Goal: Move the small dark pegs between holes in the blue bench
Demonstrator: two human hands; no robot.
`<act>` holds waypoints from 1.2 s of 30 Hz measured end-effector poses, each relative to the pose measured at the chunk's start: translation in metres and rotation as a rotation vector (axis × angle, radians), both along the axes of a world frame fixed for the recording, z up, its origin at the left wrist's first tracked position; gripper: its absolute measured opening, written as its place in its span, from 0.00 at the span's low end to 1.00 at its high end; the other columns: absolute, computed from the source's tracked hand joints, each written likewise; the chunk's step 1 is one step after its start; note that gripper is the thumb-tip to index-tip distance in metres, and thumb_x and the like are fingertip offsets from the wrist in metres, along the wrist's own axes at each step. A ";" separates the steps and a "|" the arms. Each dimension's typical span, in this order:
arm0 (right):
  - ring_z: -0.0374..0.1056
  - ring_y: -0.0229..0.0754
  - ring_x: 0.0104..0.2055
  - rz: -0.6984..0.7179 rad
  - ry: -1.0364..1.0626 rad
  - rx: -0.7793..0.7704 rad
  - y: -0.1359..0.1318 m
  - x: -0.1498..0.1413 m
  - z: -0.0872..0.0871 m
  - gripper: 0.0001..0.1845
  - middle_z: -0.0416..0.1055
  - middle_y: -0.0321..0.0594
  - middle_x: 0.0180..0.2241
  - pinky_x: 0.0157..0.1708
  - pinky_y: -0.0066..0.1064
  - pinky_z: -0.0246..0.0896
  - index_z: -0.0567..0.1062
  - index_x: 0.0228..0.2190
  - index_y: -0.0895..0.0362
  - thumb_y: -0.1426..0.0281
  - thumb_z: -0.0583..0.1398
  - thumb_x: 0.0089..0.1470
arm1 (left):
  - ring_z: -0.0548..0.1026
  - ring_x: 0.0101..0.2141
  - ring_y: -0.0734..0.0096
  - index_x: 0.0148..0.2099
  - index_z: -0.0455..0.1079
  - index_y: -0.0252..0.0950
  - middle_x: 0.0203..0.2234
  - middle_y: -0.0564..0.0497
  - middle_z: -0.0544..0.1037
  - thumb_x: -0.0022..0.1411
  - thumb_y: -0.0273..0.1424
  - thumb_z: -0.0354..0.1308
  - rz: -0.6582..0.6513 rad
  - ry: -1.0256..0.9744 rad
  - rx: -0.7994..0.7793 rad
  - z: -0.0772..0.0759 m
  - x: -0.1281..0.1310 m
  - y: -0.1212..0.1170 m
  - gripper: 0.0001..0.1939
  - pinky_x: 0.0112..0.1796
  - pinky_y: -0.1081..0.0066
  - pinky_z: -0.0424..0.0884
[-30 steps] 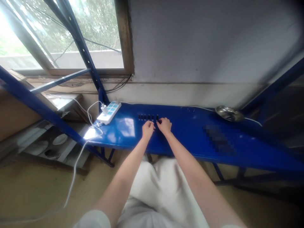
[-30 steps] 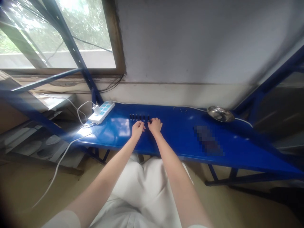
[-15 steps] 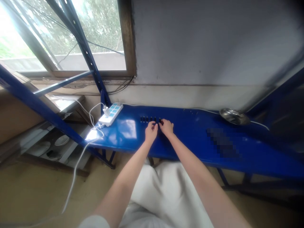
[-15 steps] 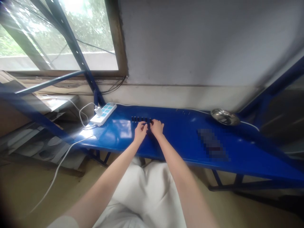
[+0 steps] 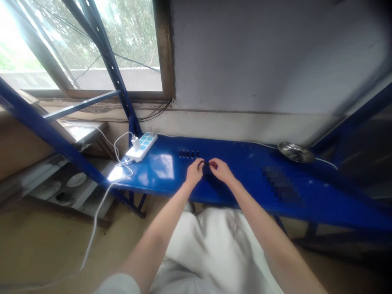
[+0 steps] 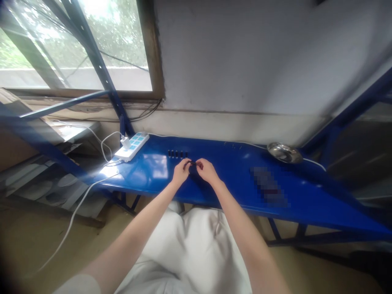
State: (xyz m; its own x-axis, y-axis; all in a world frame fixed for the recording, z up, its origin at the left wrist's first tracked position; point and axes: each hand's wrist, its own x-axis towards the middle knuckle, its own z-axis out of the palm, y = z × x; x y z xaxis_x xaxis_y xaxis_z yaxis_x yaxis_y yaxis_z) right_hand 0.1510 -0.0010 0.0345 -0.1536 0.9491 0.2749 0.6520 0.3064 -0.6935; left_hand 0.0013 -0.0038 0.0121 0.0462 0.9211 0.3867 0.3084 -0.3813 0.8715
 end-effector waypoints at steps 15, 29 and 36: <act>0.63 0.38 0.26 -0.191 0.376 0.053 -0.013 -0.022 -0.001 0.20 0.69 0.39 0.25 0.29 0.30 0.59 0.67 0.26 0.56 0.51 0.53 0.50 | 0.66 0.21 0.76 0.28 0.62 0.36 0.20 0.53 0.67 0.64 0.39 0.41 -0.061 -0.130 -0.102 0.004 -0.001 -0.004 0.17 0.26 0.75 0.64; 0.67 0.41 0.31 -0.028 0.091 0.242 -0.022 -0.017 0.011 0.17 0.72 0.42 0.31 0.33 0.31 0.61 0.71 0.37 0.55 0.58 0.49 0.56 | 0.63 0.14 0.79 0.21 0.58 0.35 0.13 0.55 0.63 0.59 0.47 0.44 -0.050 -0.301 -0.296 -0.001 -0.004 0.006 0.24 0.19 0.75 0.59; 0.70 0.41 0.32 -0.259 0.289 0.263 -0.022 0.001 0.009 0.21 0.74 0.43 0.31 0.36 0.35 0.65 0.72 0.41 0.57 0.57 0.51 0.54 | 0.64 0.15 0.81 0.25 0.63 0.33 0.17 0.55 0.67 0.57 0.47 0.48 -0.015 -0.307 -0.313 0.005 -0.005 0.005 0.21 0.22 0.76 0.62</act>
State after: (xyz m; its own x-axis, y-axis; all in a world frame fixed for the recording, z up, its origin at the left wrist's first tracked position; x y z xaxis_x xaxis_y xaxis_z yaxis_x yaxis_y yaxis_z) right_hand 0.1522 -0.0231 0.0433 0.1977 0.8386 0.5077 0.5215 0.3485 -0.7788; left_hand -0.0039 0.0013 0.0168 -0.0129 0.9962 0.0866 0.0129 -0.0865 0.9962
